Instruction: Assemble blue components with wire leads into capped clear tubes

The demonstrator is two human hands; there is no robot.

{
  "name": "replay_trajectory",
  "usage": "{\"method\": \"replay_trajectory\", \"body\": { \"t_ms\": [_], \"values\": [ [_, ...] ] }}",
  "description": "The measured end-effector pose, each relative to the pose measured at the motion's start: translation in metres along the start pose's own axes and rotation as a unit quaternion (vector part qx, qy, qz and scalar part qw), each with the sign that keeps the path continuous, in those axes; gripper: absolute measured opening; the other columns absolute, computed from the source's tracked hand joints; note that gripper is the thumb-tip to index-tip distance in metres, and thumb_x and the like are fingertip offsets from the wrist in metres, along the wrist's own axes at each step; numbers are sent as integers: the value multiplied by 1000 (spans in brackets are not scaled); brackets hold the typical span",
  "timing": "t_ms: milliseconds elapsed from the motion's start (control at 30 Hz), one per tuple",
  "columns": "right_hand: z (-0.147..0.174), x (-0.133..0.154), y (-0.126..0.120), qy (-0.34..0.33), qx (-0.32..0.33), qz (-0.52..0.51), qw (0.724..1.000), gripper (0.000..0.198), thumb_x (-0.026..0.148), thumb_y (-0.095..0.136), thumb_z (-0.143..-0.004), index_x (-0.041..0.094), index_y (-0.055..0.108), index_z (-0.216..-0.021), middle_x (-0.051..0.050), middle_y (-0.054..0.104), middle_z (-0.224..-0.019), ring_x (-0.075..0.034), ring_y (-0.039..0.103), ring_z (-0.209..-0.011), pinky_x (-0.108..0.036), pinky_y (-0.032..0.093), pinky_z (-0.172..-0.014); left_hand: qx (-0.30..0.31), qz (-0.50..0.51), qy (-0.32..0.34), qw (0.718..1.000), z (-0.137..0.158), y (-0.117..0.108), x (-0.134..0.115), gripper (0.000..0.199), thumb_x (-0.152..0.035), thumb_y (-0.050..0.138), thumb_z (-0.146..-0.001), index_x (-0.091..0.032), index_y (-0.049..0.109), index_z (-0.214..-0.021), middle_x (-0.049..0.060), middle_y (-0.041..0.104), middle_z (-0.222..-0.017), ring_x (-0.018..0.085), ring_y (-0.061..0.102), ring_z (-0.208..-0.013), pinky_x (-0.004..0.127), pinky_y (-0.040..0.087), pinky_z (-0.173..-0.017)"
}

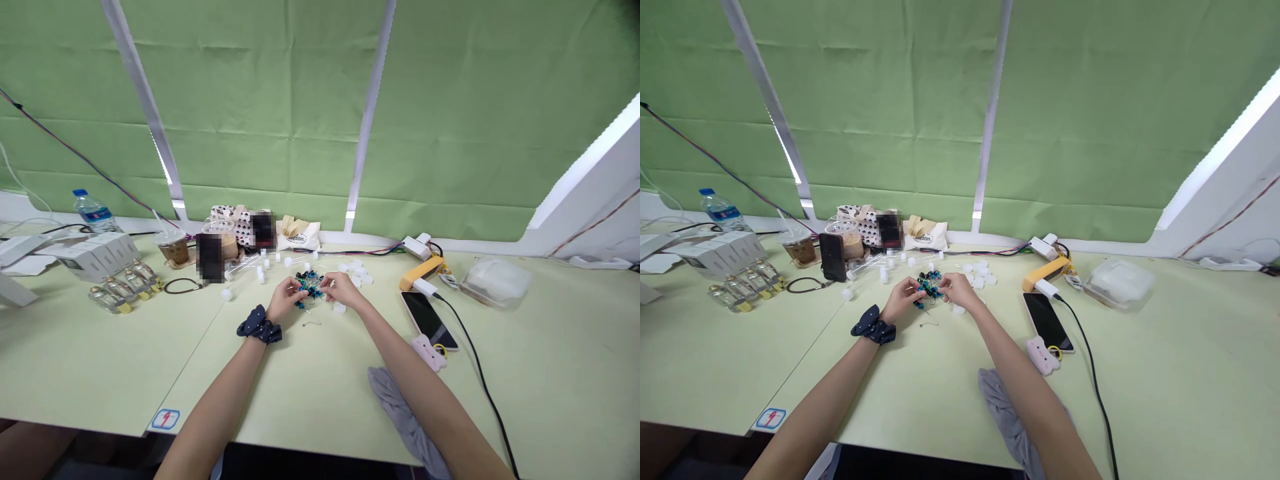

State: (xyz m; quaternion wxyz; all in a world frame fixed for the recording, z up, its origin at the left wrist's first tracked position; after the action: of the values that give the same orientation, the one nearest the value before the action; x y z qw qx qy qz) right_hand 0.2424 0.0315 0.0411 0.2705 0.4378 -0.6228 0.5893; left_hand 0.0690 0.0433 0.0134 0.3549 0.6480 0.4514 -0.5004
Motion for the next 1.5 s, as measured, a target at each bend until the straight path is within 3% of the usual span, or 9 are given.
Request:
{"method": "replay_trajectory", "body": {
  "t_ms": [67,233,767,1033,1233,1500],
  "values": [
    [0,-3,5,20,35,-60,997,3,19,59,-73,16,58,-72,3,54,-56,-11,55,-42,-22,45,-43,4,3,2,1000,1,1,-1,35,-35,74,-61,-16,49,-77,-1,57,-69,13,59,-61,27,48,-59],
    [-2,-3,23,-16,78,-132,988,4,19,58,-74,16,59,-77,1,58,-60,-11,58,-48,-24,50,-50,26,12,11,1000,3,6,-6,35,-31,75,-60,-16,51,-78,0,57,-75,14,60,-69,27,48,-63],
    [0,2,26,-4,68,-140,988,8,20,58,-75,16,60,-81,4,56,-50,-12,57,-47,-24,50,-49,46,19,4,999,3,7,-3,35,-32,75,-60,-16,50,-78,0,57,-74,14,60,-69,29,49,-64],
    [4,9,27,-43,-5,-56,998,12,8,52,-74,15,62,-72,-3,57,-79,-9,56,-49,-22,49,-48,45,22,-11,999,0,6,3,39,-34,76,-58,-16,48,-78,0,61,-71,16,63,-66,30,49,-63],
    [6,14,25,-104,-72,133,983,16,3,57,-69,18,62,-69,-1,56,-76,-13,56,-69,-25,44,-65,53,23,-22,998,2,8,2,39,-35,76,-58,-17,46,-76,0,62,-68,16,63,-63,31,50,-63],
    [2,11,26,-119,-73,135,981,19,0,58,-64,17,62,-71,1,54,-73,-11,51,-62,-22,41,-61,60,14,-20,998,2,9,3,36,-30,75,-60,-16,45,-75,0,61,-68,16,63,-65,30,50,-63]
  ]
}}
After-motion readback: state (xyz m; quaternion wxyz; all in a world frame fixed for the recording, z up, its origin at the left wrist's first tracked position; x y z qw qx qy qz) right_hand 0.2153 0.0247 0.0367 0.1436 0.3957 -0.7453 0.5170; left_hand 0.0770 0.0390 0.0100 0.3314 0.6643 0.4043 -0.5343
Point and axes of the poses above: each hand's wrist, its own z-axis away from the middle knuckle, its own y-axis out of the palm, x = y × z, the point moved 4 cm from there along -z, towards the middle knuckle
